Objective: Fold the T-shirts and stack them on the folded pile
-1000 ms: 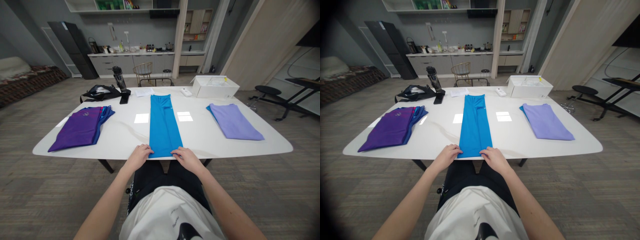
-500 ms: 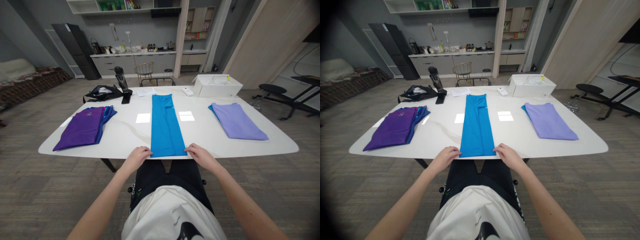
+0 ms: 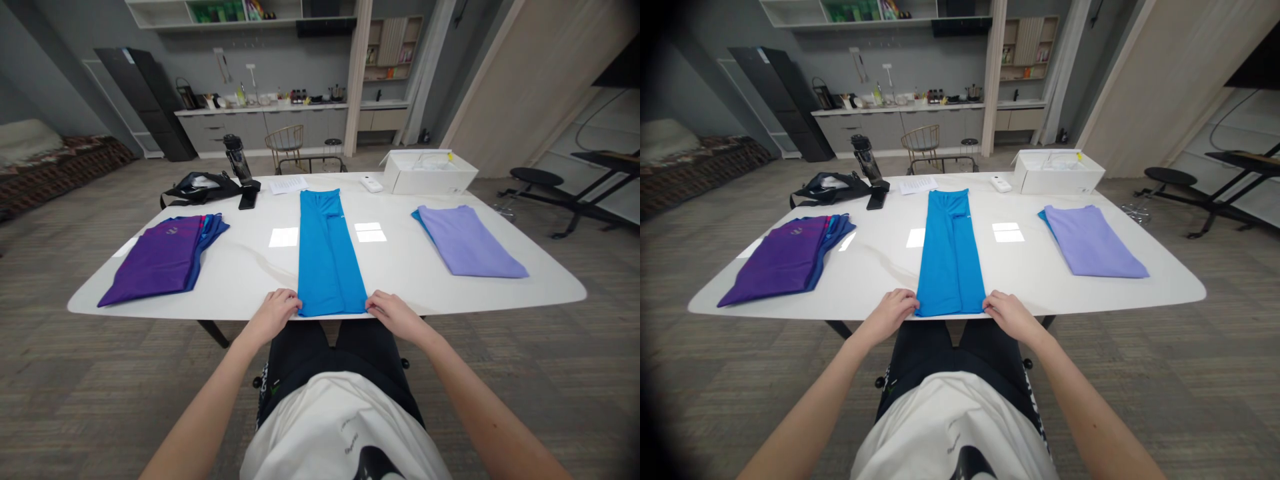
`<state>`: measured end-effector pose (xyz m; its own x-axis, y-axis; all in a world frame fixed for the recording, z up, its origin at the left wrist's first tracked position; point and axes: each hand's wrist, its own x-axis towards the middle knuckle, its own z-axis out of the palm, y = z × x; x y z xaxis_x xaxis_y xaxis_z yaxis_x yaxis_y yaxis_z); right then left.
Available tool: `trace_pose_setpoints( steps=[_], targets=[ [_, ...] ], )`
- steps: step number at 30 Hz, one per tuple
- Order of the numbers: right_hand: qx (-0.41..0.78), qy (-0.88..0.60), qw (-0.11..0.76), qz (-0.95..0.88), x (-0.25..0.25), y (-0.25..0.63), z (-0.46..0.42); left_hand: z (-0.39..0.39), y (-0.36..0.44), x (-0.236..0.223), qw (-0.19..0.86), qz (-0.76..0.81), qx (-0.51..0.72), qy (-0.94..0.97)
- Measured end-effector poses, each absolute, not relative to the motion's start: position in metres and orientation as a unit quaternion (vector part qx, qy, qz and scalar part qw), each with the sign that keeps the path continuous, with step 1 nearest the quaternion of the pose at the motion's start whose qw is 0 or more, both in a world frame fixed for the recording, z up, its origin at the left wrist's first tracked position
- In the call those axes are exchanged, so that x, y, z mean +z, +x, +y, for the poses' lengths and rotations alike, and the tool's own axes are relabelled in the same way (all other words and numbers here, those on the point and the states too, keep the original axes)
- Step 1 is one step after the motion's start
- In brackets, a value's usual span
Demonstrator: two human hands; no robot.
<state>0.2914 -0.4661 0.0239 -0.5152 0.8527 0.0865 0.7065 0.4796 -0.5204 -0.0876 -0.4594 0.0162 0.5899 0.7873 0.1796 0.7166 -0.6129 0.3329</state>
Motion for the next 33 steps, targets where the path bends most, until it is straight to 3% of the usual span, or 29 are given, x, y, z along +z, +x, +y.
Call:
trace_pose_setpoints(
  steps=[13,26,33],
  targets=[
    [0.322,-0.458,0.183,-0.808,0.021,0.299,-0.464,-0.462,-0.093,0.006,0.094,0.388,0.172,0.9],
    [0.345,-0.469,0.108,-0.806,0.048,0.295,-0.43,-0.426,-0.086,0.029,0.259,0.406,0.203,0.853],
    [0.301,-0.484,0.164,-0.805,0.054,0.29,-0.397,-0.392,-0.072,0.043,0.301,0.489,0.254,0.779]
  ],
)
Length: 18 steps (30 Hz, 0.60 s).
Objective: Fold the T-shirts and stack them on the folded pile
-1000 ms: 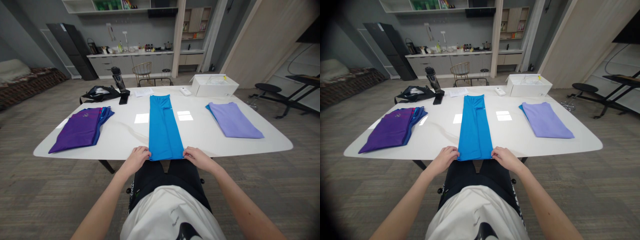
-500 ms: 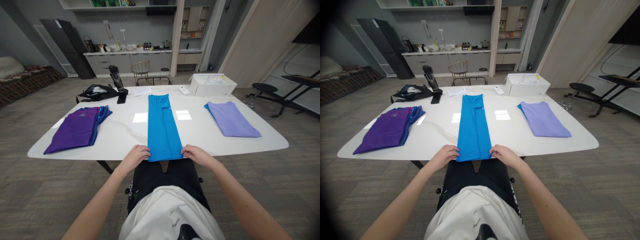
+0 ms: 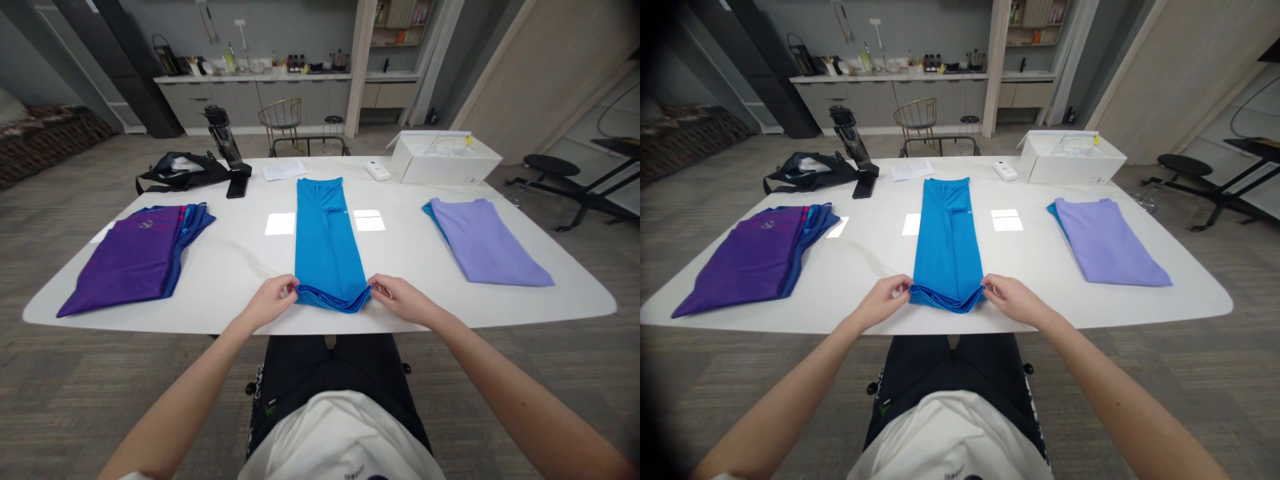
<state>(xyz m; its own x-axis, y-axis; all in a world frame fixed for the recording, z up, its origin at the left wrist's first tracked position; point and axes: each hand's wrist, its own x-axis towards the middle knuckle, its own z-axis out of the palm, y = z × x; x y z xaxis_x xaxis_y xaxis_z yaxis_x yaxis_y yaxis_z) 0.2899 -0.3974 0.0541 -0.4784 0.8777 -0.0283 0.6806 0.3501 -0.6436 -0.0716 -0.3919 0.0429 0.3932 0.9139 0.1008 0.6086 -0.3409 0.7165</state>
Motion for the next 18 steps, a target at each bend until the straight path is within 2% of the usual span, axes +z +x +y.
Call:
trace_pose_setpoints(
  steps=[6,12,18],
  targets=[
    [0.223,-0.554,0.208,-0.775,0.041,0.282,-0.35,-0.339,-0.065,0.027,0.303,0.575,0.273,0.709],
    [0.243,-0.586,0.14,-0.76,0.022,0.284,-0.311,-0.309,-0.065,0.02,0.32,0.608,0.191,0.701],
    [0.298,-0.581,0.163,-0.74,0.022,0.282,-0.302,-0.304,-0.064,0.026,0.34,0.57,0.187,0.724]
  ],
)
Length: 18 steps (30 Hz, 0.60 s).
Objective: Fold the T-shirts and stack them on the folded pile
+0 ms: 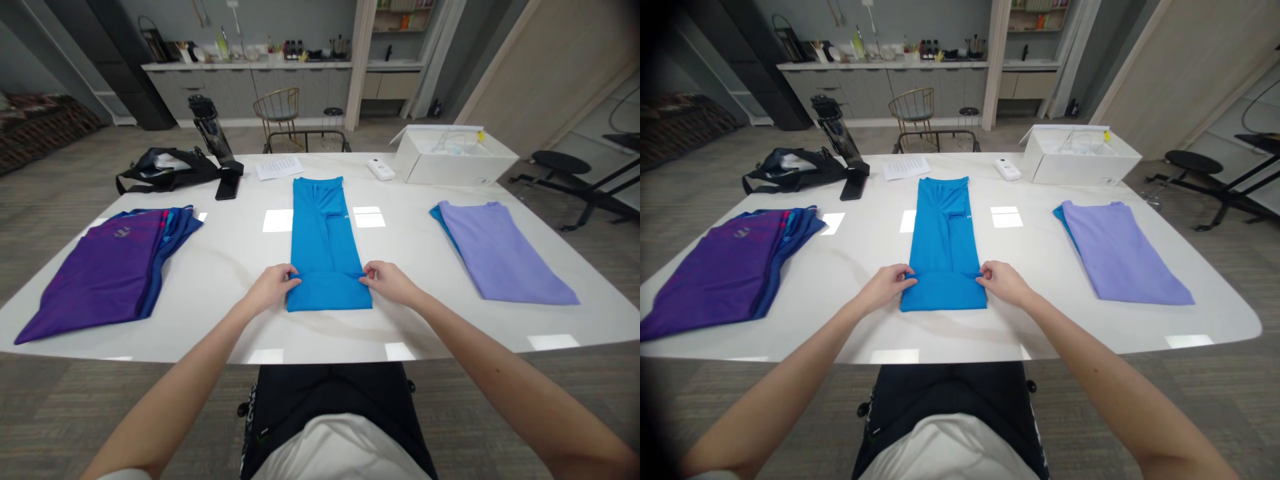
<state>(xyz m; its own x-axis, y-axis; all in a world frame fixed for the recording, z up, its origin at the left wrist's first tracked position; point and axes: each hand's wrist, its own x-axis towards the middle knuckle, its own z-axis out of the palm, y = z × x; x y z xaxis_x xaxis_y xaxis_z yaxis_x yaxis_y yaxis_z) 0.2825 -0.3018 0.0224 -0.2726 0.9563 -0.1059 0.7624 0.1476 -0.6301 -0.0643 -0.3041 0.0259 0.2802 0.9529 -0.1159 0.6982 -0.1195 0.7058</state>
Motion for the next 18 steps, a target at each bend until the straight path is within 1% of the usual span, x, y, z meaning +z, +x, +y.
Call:
trace_pose_setpoints(
  steps=[3,8,13,18],
  targets=[
    [0.323,-0.554,0.206,-0.739,0.03,0.281,-0.299,-0.3,-0.064,0.031,0.346,0.534,0.206,0.744],
    [0.314,-0.558,0.256,-0.724,0.04,0.284,-0.283,-0.277,-0.067,0.041,0.326,0.511,0.242,0.757],
    [0.318,-0.564,0.301,-0.7,0.039,0.282,-0.247,-0.229,-0.065,0.043,0.315,0.496,0.28,0.759],
    [0.311,-0.558,0.358,-0.681,0.04,0.277,-0.198,-0.174,-0.06,0.047,0.336,0.476,0.332,0.742]
  ],
)
